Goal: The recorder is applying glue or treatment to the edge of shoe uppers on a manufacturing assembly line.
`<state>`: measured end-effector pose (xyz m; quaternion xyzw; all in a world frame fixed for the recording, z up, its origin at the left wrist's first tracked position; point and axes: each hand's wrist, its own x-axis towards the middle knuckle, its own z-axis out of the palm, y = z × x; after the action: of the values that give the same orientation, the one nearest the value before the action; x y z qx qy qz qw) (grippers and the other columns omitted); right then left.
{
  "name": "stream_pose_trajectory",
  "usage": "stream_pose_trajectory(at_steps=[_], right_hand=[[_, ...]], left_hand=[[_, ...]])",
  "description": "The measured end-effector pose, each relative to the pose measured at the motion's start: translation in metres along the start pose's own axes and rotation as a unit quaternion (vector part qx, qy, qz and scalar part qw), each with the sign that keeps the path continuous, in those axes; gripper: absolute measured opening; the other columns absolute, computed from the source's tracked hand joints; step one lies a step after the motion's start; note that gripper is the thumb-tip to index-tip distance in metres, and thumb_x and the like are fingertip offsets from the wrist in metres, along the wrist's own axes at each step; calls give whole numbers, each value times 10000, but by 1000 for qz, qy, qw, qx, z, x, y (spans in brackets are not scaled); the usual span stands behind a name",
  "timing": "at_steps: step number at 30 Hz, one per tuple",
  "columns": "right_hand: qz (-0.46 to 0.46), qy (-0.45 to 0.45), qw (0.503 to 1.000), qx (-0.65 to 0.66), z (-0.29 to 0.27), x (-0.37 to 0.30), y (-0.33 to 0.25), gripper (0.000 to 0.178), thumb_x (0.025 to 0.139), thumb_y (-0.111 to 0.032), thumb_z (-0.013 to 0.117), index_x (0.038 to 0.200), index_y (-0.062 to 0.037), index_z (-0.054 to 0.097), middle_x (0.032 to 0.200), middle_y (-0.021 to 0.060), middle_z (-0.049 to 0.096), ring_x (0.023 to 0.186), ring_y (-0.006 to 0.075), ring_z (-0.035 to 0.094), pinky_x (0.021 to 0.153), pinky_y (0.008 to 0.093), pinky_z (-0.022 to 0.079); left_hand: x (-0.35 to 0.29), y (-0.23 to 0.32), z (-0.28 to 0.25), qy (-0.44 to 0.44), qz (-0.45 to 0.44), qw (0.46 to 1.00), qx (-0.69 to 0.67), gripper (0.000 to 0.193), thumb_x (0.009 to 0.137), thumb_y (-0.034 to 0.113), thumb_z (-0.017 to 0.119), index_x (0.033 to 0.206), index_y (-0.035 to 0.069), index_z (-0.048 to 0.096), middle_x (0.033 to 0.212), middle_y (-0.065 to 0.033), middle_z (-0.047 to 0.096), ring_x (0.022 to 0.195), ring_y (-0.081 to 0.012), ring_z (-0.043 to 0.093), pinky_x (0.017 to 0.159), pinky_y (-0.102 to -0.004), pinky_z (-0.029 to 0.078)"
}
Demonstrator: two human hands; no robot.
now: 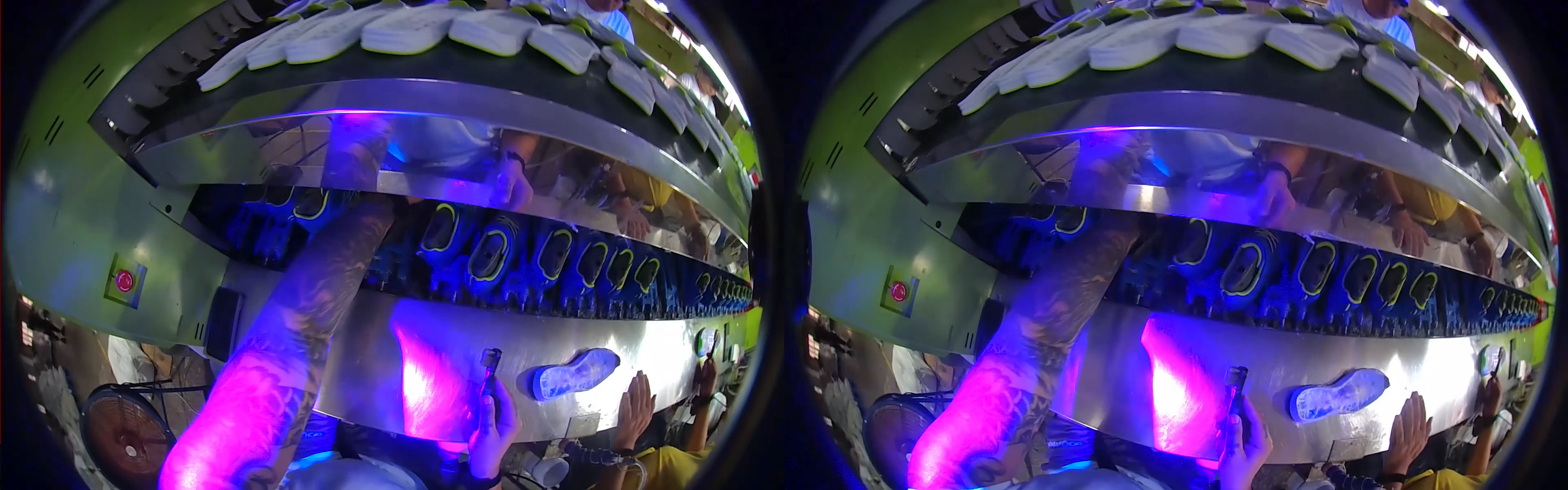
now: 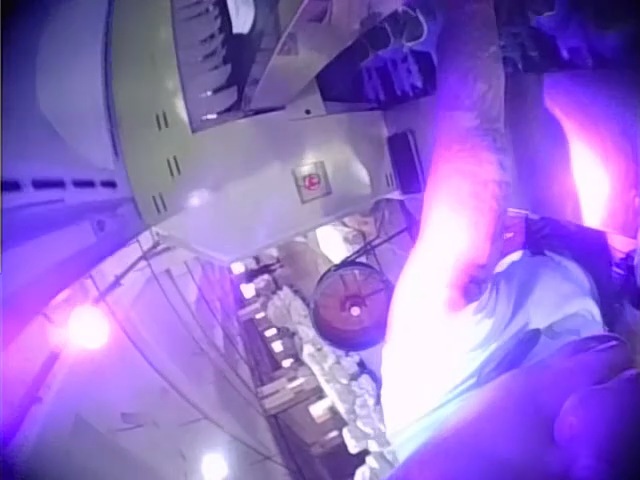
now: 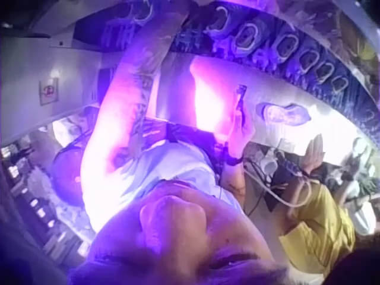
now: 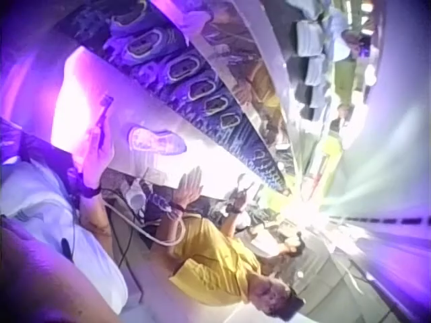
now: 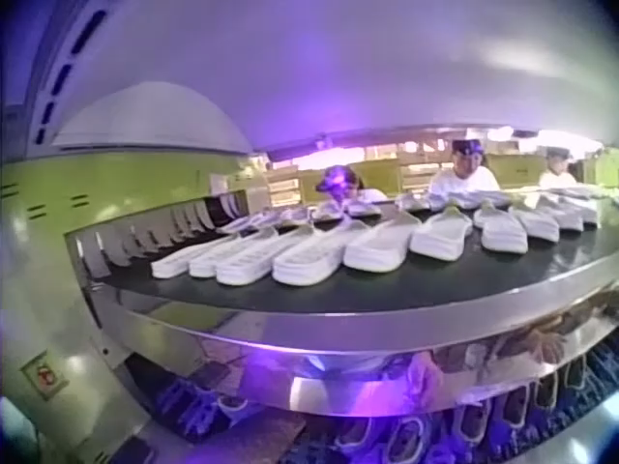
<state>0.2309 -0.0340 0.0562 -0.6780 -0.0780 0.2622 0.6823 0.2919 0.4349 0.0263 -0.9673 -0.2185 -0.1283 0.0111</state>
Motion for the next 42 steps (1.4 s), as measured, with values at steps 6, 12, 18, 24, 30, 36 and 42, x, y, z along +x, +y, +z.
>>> stream_pose_trajectory(at_steps=[6,12,18,24,30,36,42], right_hand=[[-43,-33,996,-70,8,2,7,378,1014,-175,655,1319,49,638,1047,95,713,854,137,667,758,301,530],[-49,-41,995,-70,-8,-9,22,396,1014,-213,662,1328,27,638,1159,145,720,1093,213,666,942,357,519],[-173,-130,951,-223,38,-45,-23,349,1003,-185,676,1279,27,667,1126,120,725,1030,193,682,883,325,543],[-226,-201,895,-329,77,-72,-4,274,958,-122,700,1219,-43,722,1103,134,726,991,221,703,864,325,538],[-179,-207,894,-356,104,-70,0,275,958,-106,690,1228,-61,719,1026,102,715,813,167,659,730,300,518],[-131,-245,904,-325,105,-69,-6,311,962,-74,653,1266,-25,693,1010,111,714,816,135,667,737,289,521],[7,-245,933,-263,101,-90,-13,296,975,-100,655,1253,-14,710,943,96,734,823,121,673,747,279,526]], left_hand=[[-7,-28,8,64,-5,994,90,641,770,361,770,1304,41,620,1394,-237,577,1322,-428,518,1136,-494,391],[-169,57,-155,203,-7,974,-103,843,711,306,836,1343,-102,455,1180,-251,609,1038,-405,637,987,-522,478],[-348,106,-214,144,42,954,-259,924,672,213,891,1410,-74,416,1389,-266,481,1268,-414,538,1072,-515,446],[-477,126,-141,131,115,923,-344,895,770,240,858,1505,138,358,1406,-177,482,1257,-384,574,1054,-558,451],[-587,145,-83,130,223,876,408,557,1032,398,536,1547,282,360,1613,24,430,1431,-189,491,1214,-439,306],[-526,148,-126,235,207,911,-269,485,1019,400,568,1475,277,457,1551,10,510,1416,-232,510,1215,-478,299],[-515,142,-130,246,215,902,-283,426,1065,391,467,1466,248,482,1566,4,486,1471,-195,431,1233,-451,257]])
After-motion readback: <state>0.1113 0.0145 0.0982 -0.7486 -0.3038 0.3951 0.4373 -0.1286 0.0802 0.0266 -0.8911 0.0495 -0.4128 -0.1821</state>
